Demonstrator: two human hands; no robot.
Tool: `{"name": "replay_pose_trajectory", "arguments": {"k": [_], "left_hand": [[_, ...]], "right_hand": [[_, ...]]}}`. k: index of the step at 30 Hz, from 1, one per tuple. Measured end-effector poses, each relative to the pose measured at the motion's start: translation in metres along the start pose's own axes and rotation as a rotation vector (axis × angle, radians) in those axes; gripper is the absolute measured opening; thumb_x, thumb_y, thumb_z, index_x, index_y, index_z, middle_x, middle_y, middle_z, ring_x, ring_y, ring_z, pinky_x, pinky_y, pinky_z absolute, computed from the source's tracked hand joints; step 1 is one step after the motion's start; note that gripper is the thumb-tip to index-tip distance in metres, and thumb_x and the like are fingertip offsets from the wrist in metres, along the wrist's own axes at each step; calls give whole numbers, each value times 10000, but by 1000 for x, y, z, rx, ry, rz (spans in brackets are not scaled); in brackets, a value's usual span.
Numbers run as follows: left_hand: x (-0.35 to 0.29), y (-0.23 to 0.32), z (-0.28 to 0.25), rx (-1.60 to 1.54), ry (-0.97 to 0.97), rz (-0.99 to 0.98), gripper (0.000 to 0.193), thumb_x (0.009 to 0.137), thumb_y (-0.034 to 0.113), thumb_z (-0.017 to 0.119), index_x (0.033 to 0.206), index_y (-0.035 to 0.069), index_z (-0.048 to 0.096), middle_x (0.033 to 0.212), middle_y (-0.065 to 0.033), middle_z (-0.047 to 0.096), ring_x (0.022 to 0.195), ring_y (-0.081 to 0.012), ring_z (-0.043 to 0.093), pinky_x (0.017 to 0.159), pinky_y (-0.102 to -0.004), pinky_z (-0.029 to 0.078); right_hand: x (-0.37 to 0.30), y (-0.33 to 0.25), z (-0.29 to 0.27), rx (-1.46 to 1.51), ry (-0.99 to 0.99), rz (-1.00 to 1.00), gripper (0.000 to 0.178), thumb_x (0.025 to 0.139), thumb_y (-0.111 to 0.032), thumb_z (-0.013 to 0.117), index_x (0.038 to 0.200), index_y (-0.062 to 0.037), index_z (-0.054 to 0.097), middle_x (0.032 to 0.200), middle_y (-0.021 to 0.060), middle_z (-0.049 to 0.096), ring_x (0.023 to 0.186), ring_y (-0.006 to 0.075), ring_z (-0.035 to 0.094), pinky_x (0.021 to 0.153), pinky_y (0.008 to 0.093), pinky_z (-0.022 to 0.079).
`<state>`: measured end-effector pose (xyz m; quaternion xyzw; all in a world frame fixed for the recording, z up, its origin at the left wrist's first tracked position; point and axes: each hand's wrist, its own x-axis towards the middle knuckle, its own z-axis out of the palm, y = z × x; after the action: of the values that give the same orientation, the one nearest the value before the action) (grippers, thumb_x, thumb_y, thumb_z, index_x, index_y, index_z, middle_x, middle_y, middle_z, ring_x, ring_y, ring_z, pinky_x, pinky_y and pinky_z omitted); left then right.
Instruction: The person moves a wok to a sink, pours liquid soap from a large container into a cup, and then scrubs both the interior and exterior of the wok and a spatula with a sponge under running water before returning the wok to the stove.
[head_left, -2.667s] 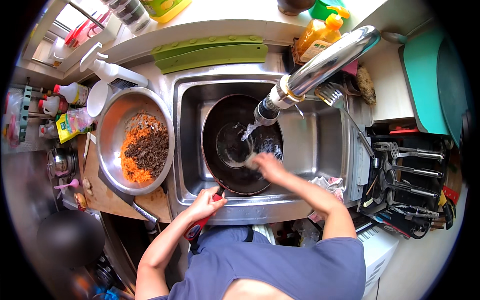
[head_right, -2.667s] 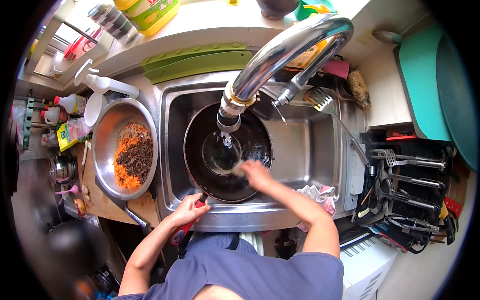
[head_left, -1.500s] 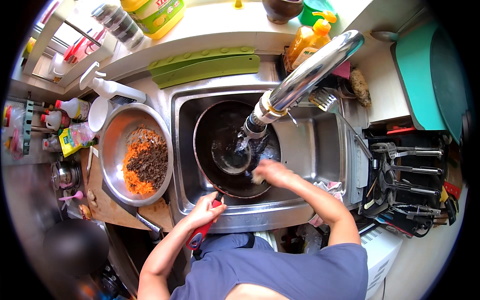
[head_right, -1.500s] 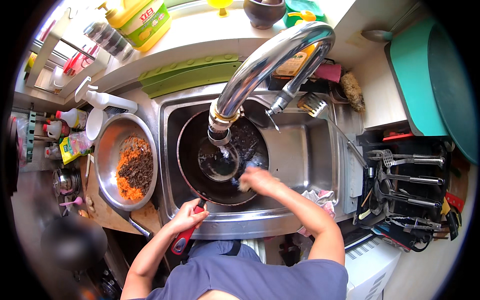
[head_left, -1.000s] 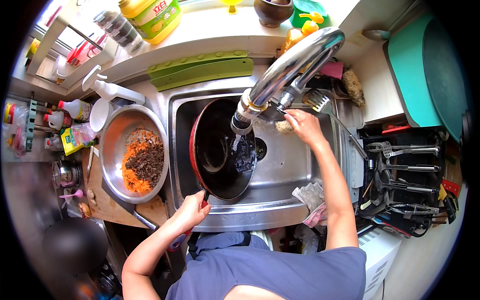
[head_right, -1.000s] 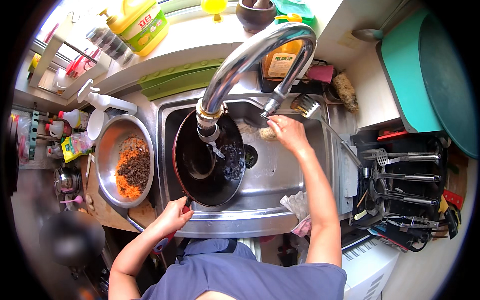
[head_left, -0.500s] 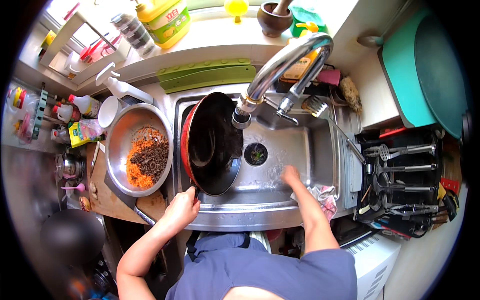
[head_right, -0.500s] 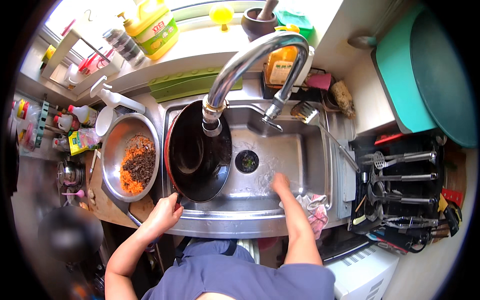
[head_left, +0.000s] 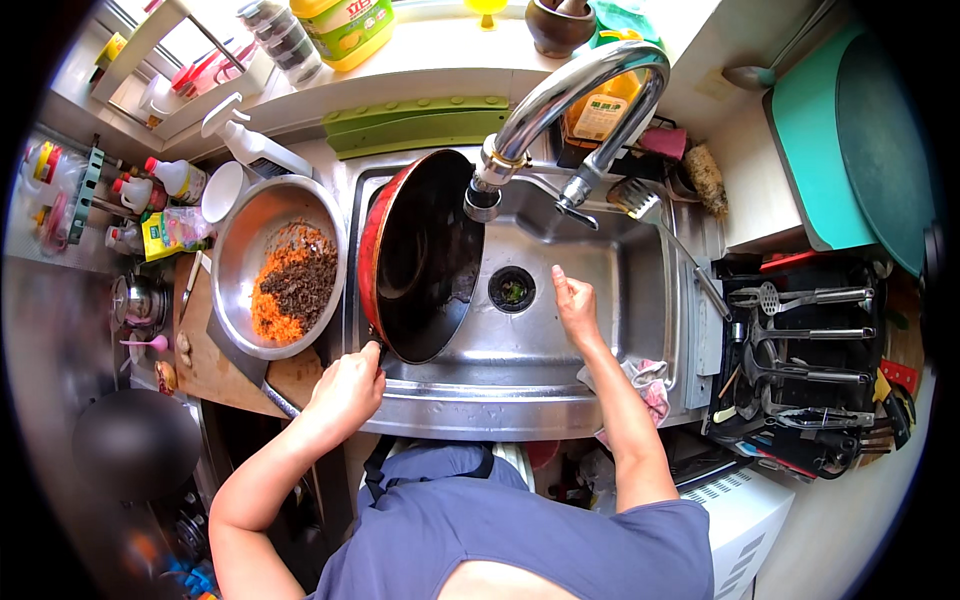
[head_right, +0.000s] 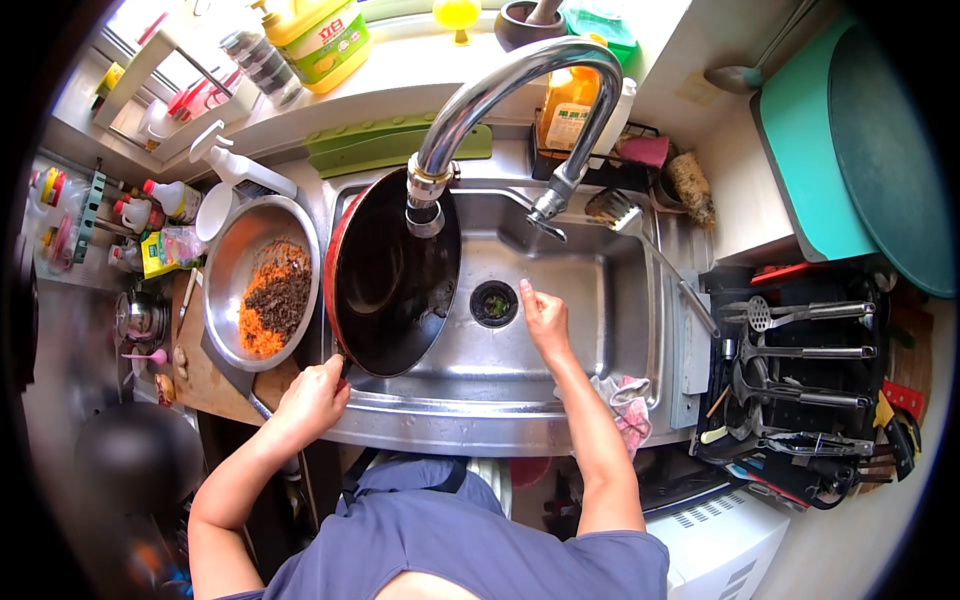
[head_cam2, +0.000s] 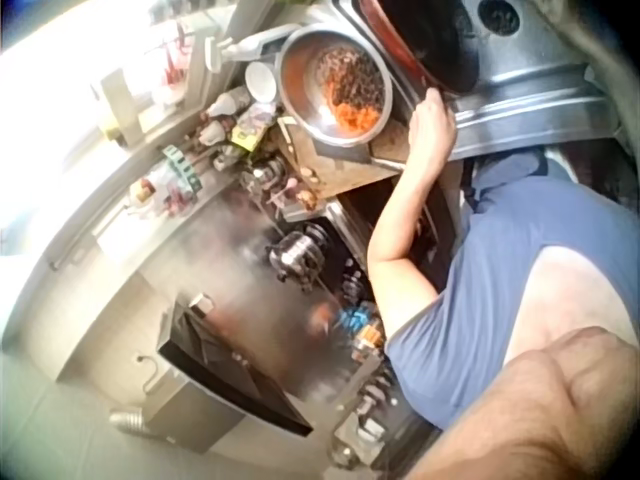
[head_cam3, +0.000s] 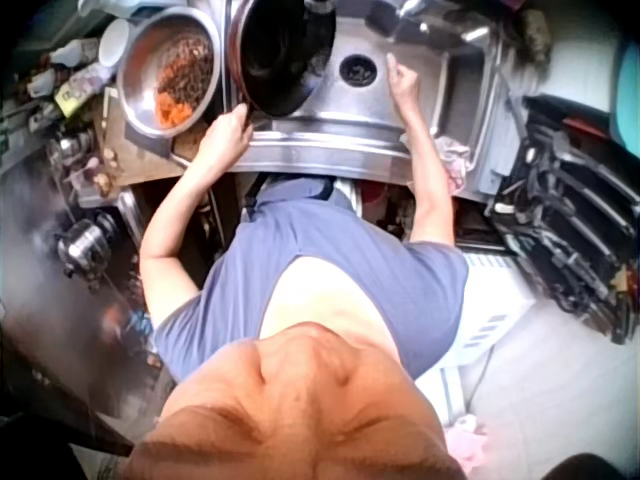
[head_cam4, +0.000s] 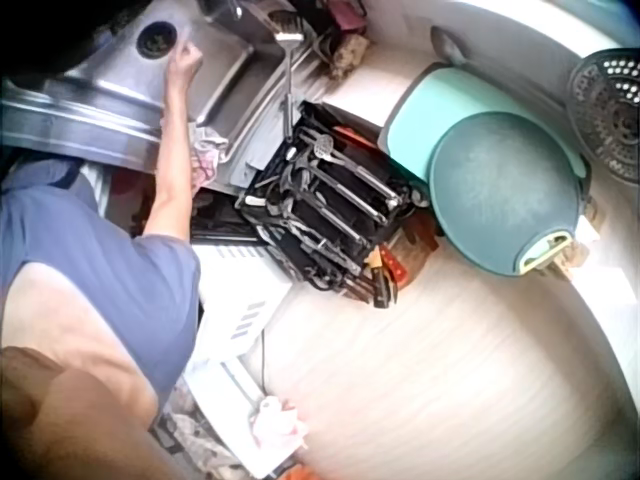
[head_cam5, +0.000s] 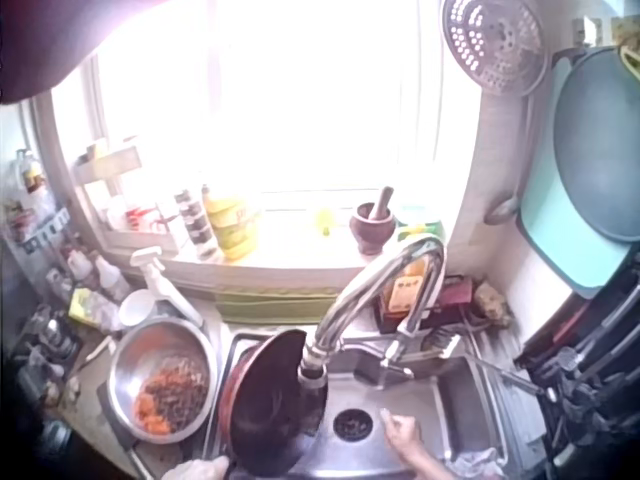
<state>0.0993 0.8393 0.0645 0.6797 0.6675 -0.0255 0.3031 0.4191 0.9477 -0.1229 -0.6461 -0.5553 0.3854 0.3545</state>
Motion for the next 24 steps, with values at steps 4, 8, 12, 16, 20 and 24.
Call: {"name": "replay_pose_trajectory", "arguments": {"k": [4, 8, 12, 16, 20, 24], "left_hand": [[-7, 6, -7, 76, 47, 2, 130, 827, 68, 514, 871, -32, 444, 762, -268, 599, 764, -448, 597, 693, -515, 480], [-15, 8, -14, 144, 78, -9, 110, 825, 46, 510, 871, -26, 441, 741, -261, 595, 732, -437, 604, 662, -508, 483], [-23, 8, -18, 170, 147, 32, 105, 829, 45, 514, 867, -22, 443, 718, -253, 590, 705, -431, 603, 639, -499, 486], [-31, 6, -20, 169, 151, 21, 123, 830, 59, 526, 872, -22, 443, 711, -244, 589, 697, -426, 601, 640, -495, 486], [-35, 3, -24, 188, 151, 37, 141, 831, 70, 537, 883, -19, 441, 720, -235, 591, 698, -419, 603, 641, -490, 488], [-43, -4, -26, 214, 175, 20, 158, 833, 80, 551, 895, -14, 440, 727, -228, 592, 702, -412, 604, 639, -480, 492]], "right_hand": [[-3, -27, 7, 95, 99, -153, 592, 964, -361, 452, 514, 23, 428, 440, 85, 350, 429, 132, 344, 442, 360, 307], [-2, -53, 7, 305, 114, -107, 571, 977, -366, 410, 519, -25, 412, 442, 34, 376, 416, 117, 374, 422, 316, 309], [-11, 0, 28, 419, 125, 108, 505, 981, -382, 408, 568, -92, 410, 484, -24, 382, 421, 82, 370, 403, 255, 297], [-51, 79, 47, 274, -130, 480, 403, 938, -386, 467, 694, -74, 542, 596, 18, 504, 528, 117, 484, 483, 271, 393], [-76, 120, 38, -270, -430, 49, 264, 887, -238, 488, 958, -36, 643, 869, 162, 668, 827, 300, 639, 720, 373, 496], [-86, 36, 7, -453, -688, 86, 328, 769, -41, 521, 1081, -43, 624, 1008, 206, 643, 1013, 353, 593, 886, 393, 456]]}}
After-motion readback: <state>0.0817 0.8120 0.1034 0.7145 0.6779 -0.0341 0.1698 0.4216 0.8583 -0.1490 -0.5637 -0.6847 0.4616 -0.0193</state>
